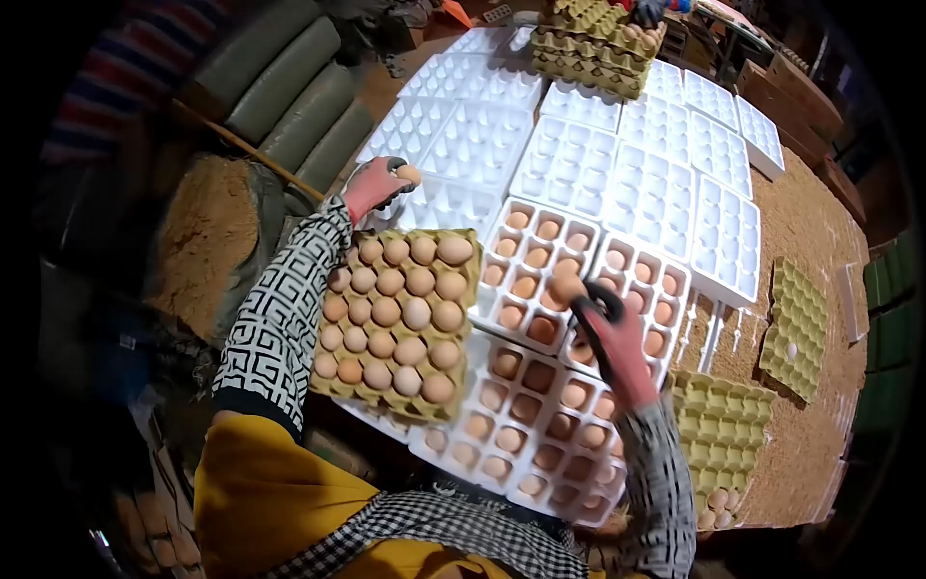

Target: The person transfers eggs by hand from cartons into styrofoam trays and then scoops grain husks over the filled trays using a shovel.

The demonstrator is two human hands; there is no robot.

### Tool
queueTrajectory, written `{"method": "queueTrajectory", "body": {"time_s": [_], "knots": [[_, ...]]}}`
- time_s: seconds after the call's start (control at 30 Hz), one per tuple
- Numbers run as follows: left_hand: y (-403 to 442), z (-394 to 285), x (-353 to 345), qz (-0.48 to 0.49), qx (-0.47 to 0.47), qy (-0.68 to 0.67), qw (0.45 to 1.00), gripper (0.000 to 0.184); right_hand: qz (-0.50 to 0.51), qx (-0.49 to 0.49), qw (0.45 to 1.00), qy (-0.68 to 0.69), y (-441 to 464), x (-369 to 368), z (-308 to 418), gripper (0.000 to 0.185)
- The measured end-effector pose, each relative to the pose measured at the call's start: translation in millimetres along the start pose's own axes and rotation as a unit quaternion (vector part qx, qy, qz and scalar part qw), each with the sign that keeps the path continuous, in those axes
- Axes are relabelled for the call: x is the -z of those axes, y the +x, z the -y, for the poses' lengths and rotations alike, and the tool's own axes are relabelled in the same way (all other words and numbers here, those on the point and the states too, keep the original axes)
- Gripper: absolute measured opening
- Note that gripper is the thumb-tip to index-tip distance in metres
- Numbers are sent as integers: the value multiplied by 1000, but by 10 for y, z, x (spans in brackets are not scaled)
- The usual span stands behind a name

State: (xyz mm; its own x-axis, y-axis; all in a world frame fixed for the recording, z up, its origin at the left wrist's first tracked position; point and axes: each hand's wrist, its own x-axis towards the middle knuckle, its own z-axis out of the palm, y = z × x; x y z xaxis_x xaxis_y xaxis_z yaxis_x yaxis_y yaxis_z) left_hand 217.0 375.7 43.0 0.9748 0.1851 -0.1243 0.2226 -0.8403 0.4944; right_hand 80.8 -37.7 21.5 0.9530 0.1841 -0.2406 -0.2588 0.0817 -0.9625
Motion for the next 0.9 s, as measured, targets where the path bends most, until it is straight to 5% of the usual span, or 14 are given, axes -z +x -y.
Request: {"method": "queueTrajectory", "body": {"time_s": [0.1, 0.17, 0.23, 0.3, 0.4, 0.43, 0.57, 0.63, 0.7, 0.77, 0.8, 0.9], "knots": [[556, 540, -295, 27, -53, 83, 995, 57, 15, 72, 994, -85, 1146, -1091, 106, 34], [751, 631, -345, 162, -39, 30, 985, 69, 49, 7, 997, -58, 1767, -1547, 26, 30], [1094, 1062, -742, 24, -174, -44, 983, 57, 83, -87, 986, -113, 2207, -1805, -80, 32], [694, 592, -253, 168, 38, -272, 947, 54, 48, -14, 929, -367, 2514, -1841, -368, 34], [758, 725, -377, 57, -116, -256, 958, 46, -7, 13, 956, -292, 2182, -2011, -24, 43], [768, 760, -398, 13, -185, -238, 953, 45, 5, 91, 960, -266, 2239, -1973, -122, 40], [760, 868, -623, 152, -183, -342, 909, 35, 105, 24, 993, -51, 2273, -1752, -312, 29], [674, 932, -668, 228, -194, -262, 917, 37, 162, -5, 987, -8, 2175, -1755, -257, 29], [637, 943, -650, 218, -238, -200, 925, 37, 224, 42, 970, -83, 2309, -1760, -336, 28], [618, 841, -388, 252, -220, -265, 904, 36, 234, -18, 947, -219, 2232, -1802, -125, 27], [600, 841, -224, 235, -177, -255, 921, 35, 217, -52, 954, -199, 2209, -1819, -87, 29], [389, 918, 204, 235, -155, -322, 904, 35, 145, 59, 977, -144, 2153, -1545, -239, 31]]}}
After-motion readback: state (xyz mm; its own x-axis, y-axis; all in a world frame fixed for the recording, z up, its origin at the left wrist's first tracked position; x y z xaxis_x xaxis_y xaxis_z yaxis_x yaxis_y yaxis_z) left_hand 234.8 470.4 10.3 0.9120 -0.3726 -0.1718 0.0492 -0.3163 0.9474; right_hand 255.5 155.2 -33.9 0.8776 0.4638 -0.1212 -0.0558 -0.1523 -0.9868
